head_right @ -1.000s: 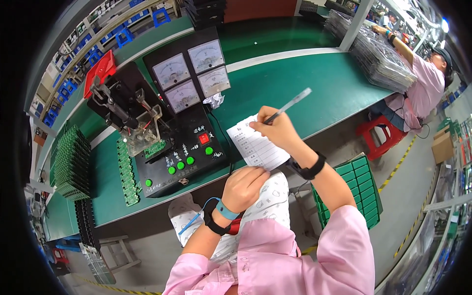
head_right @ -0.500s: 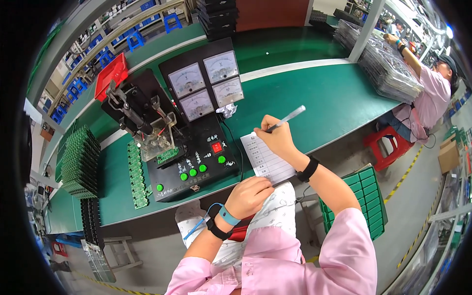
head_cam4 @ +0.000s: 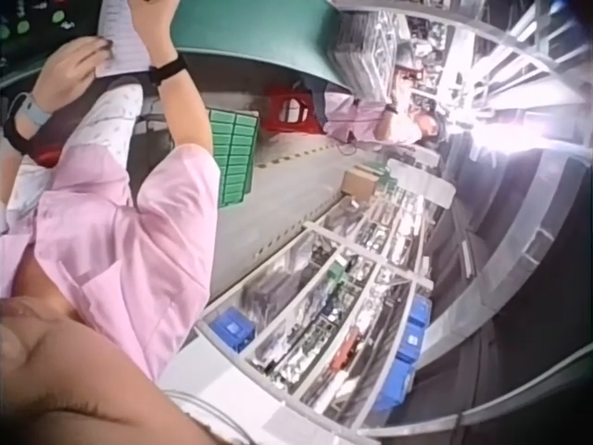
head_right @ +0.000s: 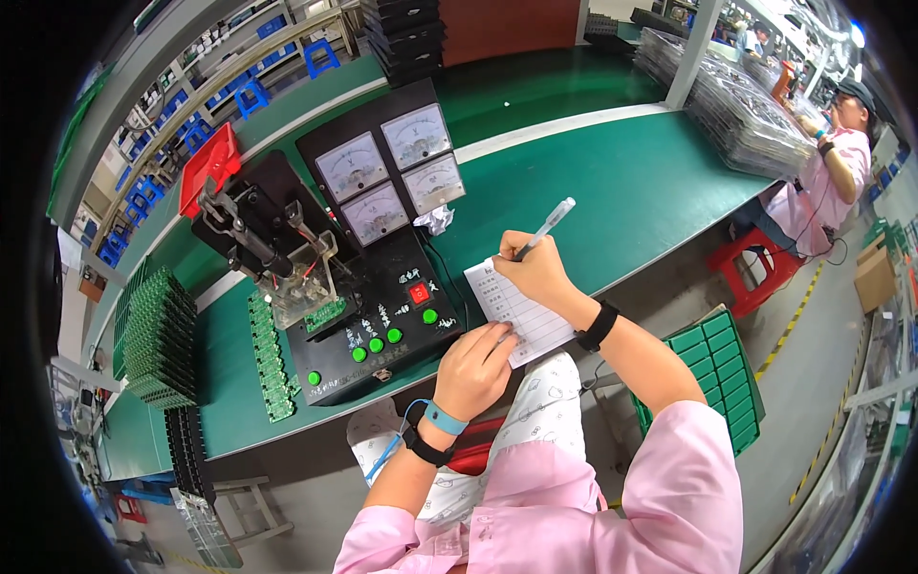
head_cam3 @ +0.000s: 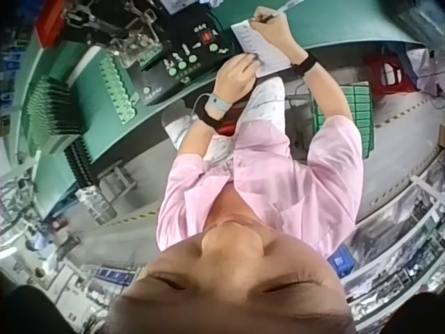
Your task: The person writes on a paper slip, tears it off, and places it on a shelf. After walking to a stack of green trays, they pick one up, return to the workstation, and place it on the table.
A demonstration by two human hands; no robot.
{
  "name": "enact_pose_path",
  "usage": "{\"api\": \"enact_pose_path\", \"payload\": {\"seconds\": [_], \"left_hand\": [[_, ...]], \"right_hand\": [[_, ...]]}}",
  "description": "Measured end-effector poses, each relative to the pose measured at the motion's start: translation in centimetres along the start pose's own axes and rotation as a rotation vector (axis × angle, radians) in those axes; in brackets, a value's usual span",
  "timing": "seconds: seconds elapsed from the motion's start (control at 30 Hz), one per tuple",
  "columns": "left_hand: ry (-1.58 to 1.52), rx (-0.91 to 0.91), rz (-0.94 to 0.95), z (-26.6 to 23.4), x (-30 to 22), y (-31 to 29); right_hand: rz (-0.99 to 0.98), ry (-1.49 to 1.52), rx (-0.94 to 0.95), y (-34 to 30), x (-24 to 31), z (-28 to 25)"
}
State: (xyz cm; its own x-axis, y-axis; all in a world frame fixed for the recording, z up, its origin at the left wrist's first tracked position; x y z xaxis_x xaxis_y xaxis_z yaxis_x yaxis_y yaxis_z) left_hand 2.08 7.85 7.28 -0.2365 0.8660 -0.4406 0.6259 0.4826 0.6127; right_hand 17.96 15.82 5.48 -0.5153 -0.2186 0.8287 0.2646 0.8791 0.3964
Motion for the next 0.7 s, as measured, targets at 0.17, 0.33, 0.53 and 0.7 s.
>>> {"api": "enact_pose_path", "payload": {"seconds": [0.17,0.33,0.53,0.7], "left_hand": [[-0.004,-0.028,-0.005,-0.3,0.26,-0.26],[-0.014,-0.031,-0.001,-0.17,0.1,-0.02],[-0.02,-0.047,-0.006,-0.12,0.21,0.09],[-0.025,-0.052,-0.008,-0.14,0.23,-0.06]], "right_hand": [[-0.01,0.0,-0.012,-0.06,-0.17,0.34],[-0.049,-0.033,-0.054,0.12,0.01,-0.2],[-0.07,-0.052,-0.01,0.13,0.41,-0.08],[-0.052,-0.001,-0.045,0.07,-0.02,-0.34]]}}
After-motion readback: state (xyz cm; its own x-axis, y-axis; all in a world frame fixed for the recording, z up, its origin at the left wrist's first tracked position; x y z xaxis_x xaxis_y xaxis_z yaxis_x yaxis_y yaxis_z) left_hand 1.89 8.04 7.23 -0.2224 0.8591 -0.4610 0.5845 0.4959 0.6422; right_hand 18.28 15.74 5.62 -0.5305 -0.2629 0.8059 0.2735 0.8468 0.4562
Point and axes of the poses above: each hand's wrist, its own y-axis towards the middle knuckle, its own z-axis out of the palm, x = y × z, the point moved 10 cm from there along y, towards the middle knuckle, and after that the axes turned 7 degrees about -z, right-handed, at the moved point
